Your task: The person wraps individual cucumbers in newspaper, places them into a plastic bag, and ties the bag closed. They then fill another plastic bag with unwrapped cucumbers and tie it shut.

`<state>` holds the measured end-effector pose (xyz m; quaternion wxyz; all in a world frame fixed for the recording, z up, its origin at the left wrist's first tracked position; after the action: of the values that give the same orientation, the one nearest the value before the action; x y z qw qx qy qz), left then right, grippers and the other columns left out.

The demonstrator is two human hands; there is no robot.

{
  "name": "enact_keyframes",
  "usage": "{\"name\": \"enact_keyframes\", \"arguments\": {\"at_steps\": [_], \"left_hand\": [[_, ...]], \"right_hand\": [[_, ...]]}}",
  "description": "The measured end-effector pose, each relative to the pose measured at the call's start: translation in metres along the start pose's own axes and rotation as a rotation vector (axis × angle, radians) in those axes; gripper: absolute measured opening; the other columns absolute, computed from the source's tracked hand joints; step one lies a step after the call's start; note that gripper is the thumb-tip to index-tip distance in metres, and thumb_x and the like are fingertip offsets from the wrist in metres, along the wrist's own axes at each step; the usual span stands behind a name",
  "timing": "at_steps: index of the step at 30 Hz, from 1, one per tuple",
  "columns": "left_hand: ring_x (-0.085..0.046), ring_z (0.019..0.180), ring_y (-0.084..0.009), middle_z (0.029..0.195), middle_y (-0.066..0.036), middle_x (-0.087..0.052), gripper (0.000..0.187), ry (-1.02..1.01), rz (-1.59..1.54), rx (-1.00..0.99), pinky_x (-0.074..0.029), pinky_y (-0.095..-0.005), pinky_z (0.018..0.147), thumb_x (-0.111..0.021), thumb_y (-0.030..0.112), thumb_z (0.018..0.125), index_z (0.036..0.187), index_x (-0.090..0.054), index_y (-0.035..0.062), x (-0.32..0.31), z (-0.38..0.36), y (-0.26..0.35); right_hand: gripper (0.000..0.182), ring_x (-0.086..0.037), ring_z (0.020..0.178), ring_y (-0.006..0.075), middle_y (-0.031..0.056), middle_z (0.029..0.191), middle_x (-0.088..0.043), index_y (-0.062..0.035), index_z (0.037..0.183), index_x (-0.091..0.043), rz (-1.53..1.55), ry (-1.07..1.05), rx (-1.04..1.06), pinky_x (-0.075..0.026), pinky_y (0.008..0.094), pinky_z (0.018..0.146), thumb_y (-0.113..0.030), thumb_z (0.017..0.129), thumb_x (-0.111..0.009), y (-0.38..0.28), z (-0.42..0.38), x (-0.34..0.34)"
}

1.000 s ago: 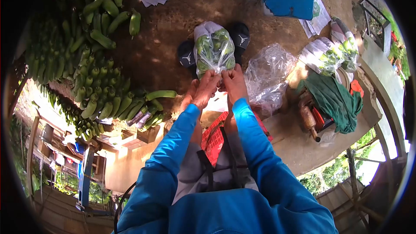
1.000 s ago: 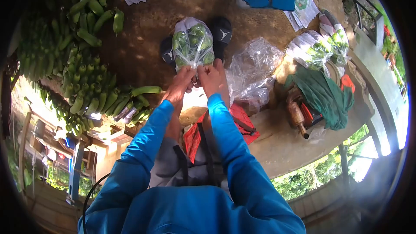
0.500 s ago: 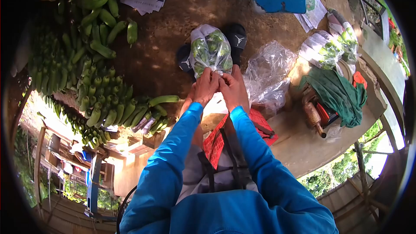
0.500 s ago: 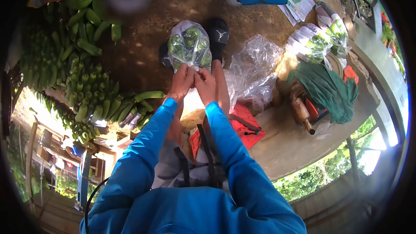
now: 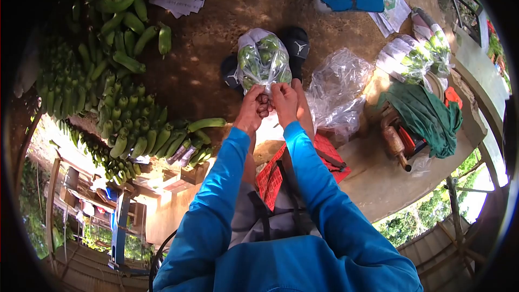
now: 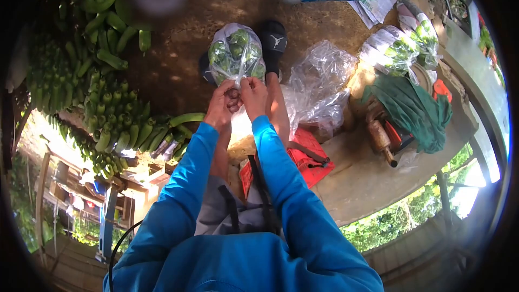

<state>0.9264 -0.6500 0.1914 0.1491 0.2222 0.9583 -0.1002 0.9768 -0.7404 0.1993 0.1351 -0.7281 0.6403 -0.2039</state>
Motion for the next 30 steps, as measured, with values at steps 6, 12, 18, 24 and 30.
{"name": "enact_keyframes", "arguments": {"at_steps": [6, 12, 18, 24, 30], "left_hand": [[-0.044, 0.048, -0.0082, 0.063, 0.002, -0.046, 0.012, 0.052, -0.047, -0.076, -0.029, -0.0202, 0.04, -0.054, 0.026, 0.089, 0.087, -0.048, 0.0158, 0.0, -0.016, -0.006], [-0.043, 0.051, -0.0055, 0.065, 0.001, -0.047, 0.015, 0.04, 0.425, -0.174, -0.03, -0.0202, 0.042, -0.052, 0.023, 0.09, 0.084, -0.044, 0.0121, -0.005, -0.012, 0.007], [-0.046, 0.054, -0.0058, 0.068, 0.0, -0.05, 0.01, 0.087, 0.577, -0.292, -0.037, -0.0202, 0.045, -0.049, 0.018, 0.093, 0.089, -0.051, 0.0086, 0.0, -0.006, 0.008], [-0.057, 0.08, -0.012, 0.091, -0.009, -0.062, 0.026, 0.254, 0.791, -0.589, -0.048, -0.0268, 0.068, -0.048, 0.018, 0.095, 0.109, -0.056, -0.0013, -0.017, -0.048, 0.015], [-0.053, 0.103, -0.0391, 0.108, -0.023, -0.058, 0.046, 0.2, 1.268, -0.76, -0.043, -0.0448, 0.09, -0.048, 0.02, 0.092, 0.131, -0.046, -0.0034, -0.022, -0.067, 0.013]], "right_hand": [[0.026, -0.051, 0.043, 0.0102, 0.0047, 0.063, -0.057, 0.0028, 0.084, -0.057, -0.023, 0.059, -0.08, -0.043, 0.0242, 0.039, -0.022, 0.087, -0.062, 0.002, -0.004, 0.0], [0.023, -0.053, 0.047, 0.0111, 0.0048, 0.065, -0.057, -0.003, 0.084, -0.054, 0.091, -0.093, -0.098, -0.044, 0.0239, 0.039, -0.024, 0.09, -0.063, 0.012, 0.0, 0.0], [0.023, -0.057, 0.055, 0.0077, 0.0055, 0.068, -0.063, 0.0027, 0.094, -0.064, -0.315, 0.069, 0.258, -0.045, 0.0245, 0.045, -0.02, 0.093, -0.059, -0.007, -0.018, -0.001], [0.024, -0.055, 0.06, 0.0055, 0.0055, 0.069, -0.064, 0.0028, 0.097, -0.066, -0.428, 0.025, 0.376, -0.044, 0.0242, 0.049, -0.019, 0.093, -0.058, -0.019, -0.029, -0.007], [0.018, -0.054, 0.066, 0.0052, -0.0019, 0.079, -0.06, -0.0033, 0.098, -0.064, 0.357, -0.223, -0.196, -0.043, 0.0189, 0.055, -0.018, 0.09, -0.06, 0.012, -0.014, -0.007]]}}
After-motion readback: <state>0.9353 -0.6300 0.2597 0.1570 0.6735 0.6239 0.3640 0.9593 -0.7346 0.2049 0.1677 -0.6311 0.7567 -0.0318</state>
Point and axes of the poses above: each hand's wrist, its own z-axis towards the middle knuckle, its own x-axis out of the back of the hand, y = z × x, the point moved 5 cm from there along z, towards the middle knuckle
